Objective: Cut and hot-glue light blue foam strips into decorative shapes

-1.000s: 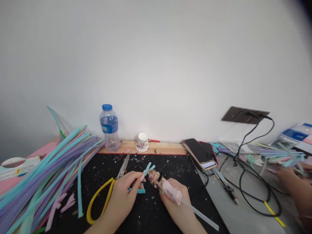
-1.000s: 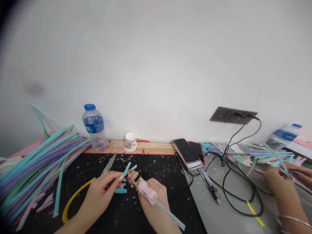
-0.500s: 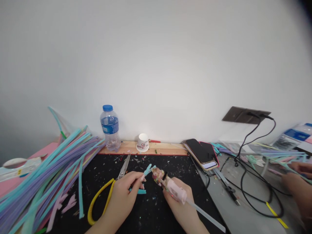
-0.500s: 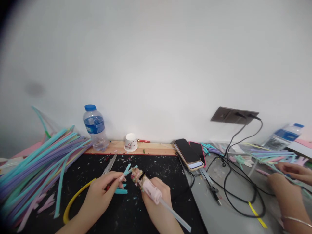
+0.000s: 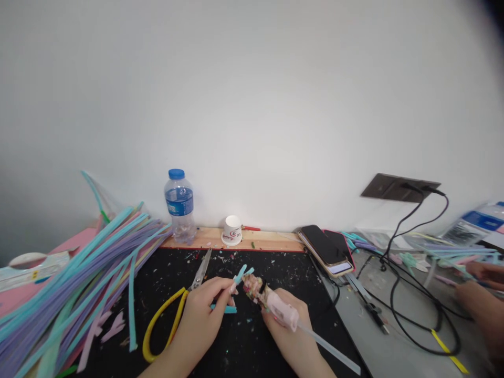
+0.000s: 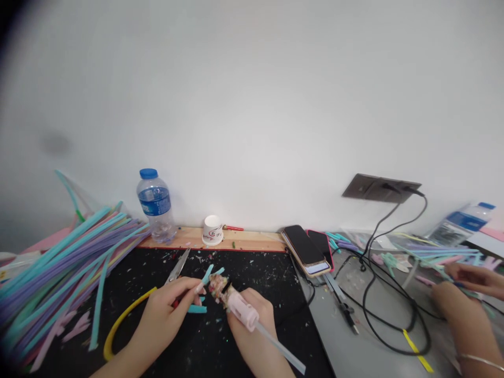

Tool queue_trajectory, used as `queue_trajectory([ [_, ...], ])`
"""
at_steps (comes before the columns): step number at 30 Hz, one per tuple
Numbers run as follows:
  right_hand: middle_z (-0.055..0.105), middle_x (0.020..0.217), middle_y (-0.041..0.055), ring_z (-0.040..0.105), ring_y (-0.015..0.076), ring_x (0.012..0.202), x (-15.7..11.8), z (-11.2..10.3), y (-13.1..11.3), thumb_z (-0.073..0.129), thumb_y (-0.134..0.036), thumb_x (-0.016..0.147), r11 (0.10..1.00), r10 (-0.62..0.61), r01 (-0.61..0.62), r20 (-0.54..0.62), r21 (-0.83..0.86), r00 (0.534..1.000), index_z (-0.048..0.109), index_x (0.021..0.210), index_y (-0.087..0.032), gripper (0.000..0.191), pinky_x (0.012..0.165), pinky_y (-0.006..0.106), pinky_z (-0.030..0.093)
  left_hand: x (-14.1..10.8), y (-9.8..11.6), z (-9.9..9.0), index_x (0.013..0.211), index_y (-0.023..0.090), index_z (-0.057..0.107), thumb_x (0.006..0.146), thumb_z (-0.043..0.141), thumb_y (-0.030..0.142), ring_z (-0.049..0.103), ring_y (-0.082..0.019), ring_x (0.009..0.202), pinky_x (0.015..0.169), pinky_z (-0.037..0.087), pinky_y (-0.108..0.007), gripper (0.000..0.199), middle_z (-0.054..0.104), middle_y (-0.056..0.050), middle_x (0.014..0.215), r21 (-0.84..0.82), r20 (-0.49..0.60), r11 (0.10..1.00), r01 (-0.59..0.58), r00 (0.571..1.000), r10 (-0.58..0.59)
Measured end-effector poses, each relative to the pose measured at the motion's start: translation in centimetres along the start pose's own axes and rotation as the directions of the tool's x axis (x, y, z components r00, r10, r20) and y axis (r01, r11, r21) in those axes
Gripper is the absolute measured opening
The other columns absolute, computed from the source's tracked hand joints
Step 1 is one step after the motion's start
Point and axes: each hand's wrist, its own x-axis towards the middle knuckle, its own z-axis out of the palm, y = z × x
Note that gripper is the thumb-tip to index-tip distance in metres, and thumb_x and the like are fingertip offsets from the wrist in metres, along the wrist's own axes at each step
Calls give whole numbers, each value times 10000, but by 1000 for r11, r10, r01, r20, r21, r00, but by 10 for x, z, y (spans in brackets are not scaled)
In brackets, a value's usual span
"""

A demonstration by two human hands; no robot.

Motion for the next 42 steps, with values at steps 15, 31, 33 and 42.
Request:
queue_trajectory([
  [15, 391, 514, -54, 393, 81, 440, -1, -2, -1, 495, -126, 701, 1000, 28, -28, -7, -5, 1000, 341, 518, -204, 251, 419, 188, 296, 0, 1, -1, 764, 192, 625, 873, 449, 222, 603, -153, 614, 578, 440, -236, 209, 627, 8, 649, -41, -6, 998, 47, 999, -47],
  [31, 374, 514, -55, 370, 80, 448, 1, -6, -10, 494, -132, 699, 1000, -1, 1, 61, -5, 998, 312, 521, -210, 266, 397, 180, 271, 0, 1, -1, 767, 185, 629, 874, 455, 221, 599, -148, 618, 590, 439, -246, 207, 624, 8, 655, -29, 21, 999, 33, 999, -32],
  [33, 353, 508, -59, 356, 80, 445, 2, -7, -11, 495, -150, 695, 999, 30, -31, 45, 21, 999, 299, 514, -212, 274, 397, 184, 268, 0, 0, -1, 764, 187, 627, 872, 458, 222, 599, -150, 617, 588, 440, -250, 204, 621, 9, 653, -36, 15, 999, 41, 999, -40],
  [42, 359, 537, -53, 351, 96, 482, 1, -10, -6, 508, -203, 698, 979, 140, -153, 104, 134, 985, 409, 570, -191, 162, 437, 203, 299, 0, -2, -2, 779, 198, 624, 876, 442, 202, 594, -155, 628, 601, 428, -261, 206, 617, 14, 655, -6, 0, 1000, 30, 1000, -30],
])
